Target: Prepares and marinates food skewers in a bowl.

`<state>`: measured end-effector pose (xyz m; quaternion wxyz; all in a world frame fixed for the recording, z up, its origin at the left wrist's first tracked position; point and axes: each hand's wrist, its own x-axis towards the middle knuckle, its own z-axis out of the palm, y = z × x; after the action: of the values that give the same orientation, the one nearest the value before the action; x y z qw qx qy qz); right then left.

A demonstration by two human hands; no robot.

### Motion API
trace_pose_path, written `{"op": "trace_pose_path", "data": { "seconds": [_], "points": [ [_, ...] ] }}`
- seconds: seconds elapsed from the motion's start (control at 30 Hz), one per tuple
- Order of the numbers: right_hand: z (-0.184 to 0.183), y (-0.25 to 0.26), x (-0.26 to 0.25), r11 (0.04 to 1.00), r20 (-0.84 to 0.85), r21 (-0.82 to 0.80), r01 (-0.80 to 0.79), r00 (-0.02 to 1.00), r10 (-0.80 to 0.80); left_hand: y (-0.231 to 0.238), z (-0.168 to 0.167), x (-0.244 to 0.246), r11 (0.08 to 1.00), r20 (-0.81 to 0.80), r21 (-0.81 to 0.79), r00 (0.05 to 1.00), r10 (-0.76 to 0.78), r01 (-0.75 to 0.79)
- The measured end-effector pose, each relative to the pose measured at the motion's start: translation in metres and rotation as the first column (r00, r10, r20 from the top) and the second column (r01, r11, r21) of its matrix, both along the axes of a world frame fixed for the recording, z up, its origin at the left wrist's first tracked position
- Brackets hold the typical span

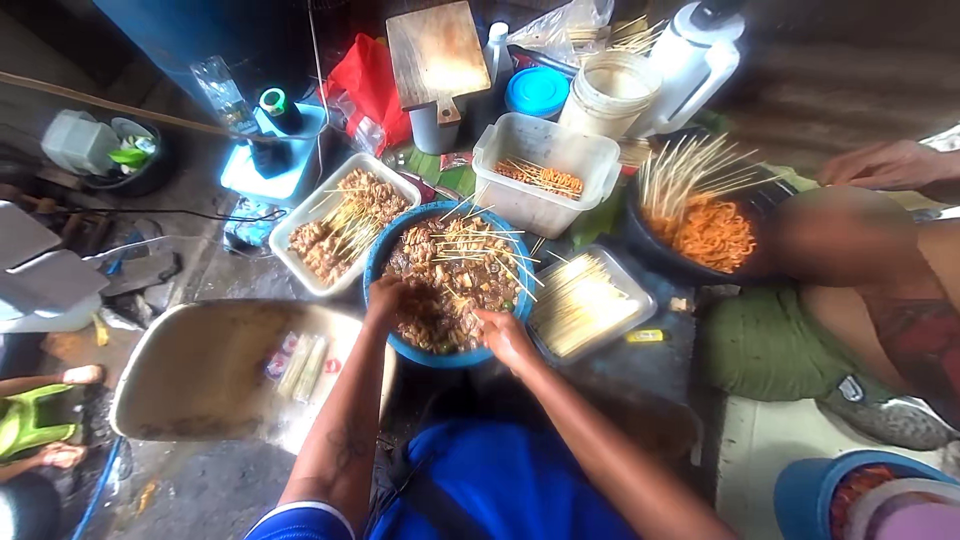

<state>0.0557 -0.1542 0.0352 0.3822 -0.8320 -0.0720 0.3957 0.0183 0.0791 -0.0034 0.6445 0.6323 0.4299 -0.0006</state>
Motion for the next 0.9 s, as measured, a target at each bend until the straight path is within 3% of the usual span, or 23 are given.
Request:
{"op": "trace_pose_path", "data": {
  "seconds": [0.07, 0.13, 0.17, 0.23, 0.3, 0.33, 0.47, 0.53, 0.57, 0.63, 0.73, 0.8, 0.9],
  "points": [
    [0.002, 0.001, 0.001, 1.0, 0.005, 0.02, 0.003, 1.0, -0.003, -0.003, 0.011, -0.003, 0.969, 0.027, -0.22, 0.992, 0.125, -0.116],
    [0.005, 0.002, 0.002, 1.0, 0.008, 0.022, 0.011, 1.0, -0.011, -0.005, 0.016, -0.006, 0.954, 0.042, -0.265, 0.987, 0.156, -0.14],
    [0.006, 0.002, 0.003, 1.0, 0.009, 0.02, 0.009, 1.0, -0.009, -0.006, 0.017, -0.006, 0.972, 0.033, -0.196, 0.99, 0.139, -0.13],
    [0.007, 0.002, 0.005, 1.0, 0.012, 0.018, 0.01, 1.0, -0.01, -0.006, 0.019, -0.004, 0.99, -0.065, 0.139, 0.998, 0.007, 0.002],
    [0.007, 0.0, 0.005, 1.0, 0.028, 0.02, 0.012, 1.0, -0.013, -0.007, 0.025, -0.001, 0.857, -0.227, 0.458, 0.963, -0.142, 0.234],
    [0.007, 0.0, 0.006, 1.0, 0.032, 0.019, 0.014, 0.999, -0.015, -0.009, 0.026, 0.002, 0.777, -0.277, 0.535, 0.937, -0.211, 0.333],
    [0.007, -0.003, 0.006, 1.0, 0.029, 0.003, 0.021, 0.999, -0.021, -0.025, 0.005, 0.021, 0.558, -0.449, 0.555, 0.786, -0.424, 0.618],
    [0.003, -0.007, 0.005, 0.999, 0.028, 0.012, 0.031, 0.999, -0.031, -0.026, -0.002, 0.026, 0.556, -0.52, 0.487, 0.735, -0.435, 0.674],
    [0.002, -0.008, 0.005, 0.999, 0.034, 0.02, 0.044, 0.998, -0.045, -0.024, 0.0, 0.029, 0.611, -0.506, 0.44, 0.744, -0.437, 0.658],
    [0.001, -0.009, 0.006, 0.998, 0.037, 0.033, 0.056, 0.998, -0.057, -0.017, 0.002, 0.032, 0.782, -0.333, 0.354, 0.85, -0.407, 0.513],
    [0.004, -0.009, 0.007, 0.996, 0.044, 0.065, 0.054, 0.997, -0.057, -0.015, 0.018, 0.024, 0.988, 0.001, 0.008, 0.988, -0.155, 0.155],
    [0.008, -0.006, 0.007, 0.997, 0.037, 0.062, 0.043, 0.998, -0.045, -0.016, 0.027, 0.02, 0.967, 0.051, -0.249, 0.997, 0.058, -0.044],
    [0.015, -0.002, 0.008, 0.998, 0.036, 0.049, 0.025, 0.999, -0.027, -0.015, 0.028, 0.018, 0.871, 0.035, -0.458, 0.975, 0.218, -0.178]
  ]
}}
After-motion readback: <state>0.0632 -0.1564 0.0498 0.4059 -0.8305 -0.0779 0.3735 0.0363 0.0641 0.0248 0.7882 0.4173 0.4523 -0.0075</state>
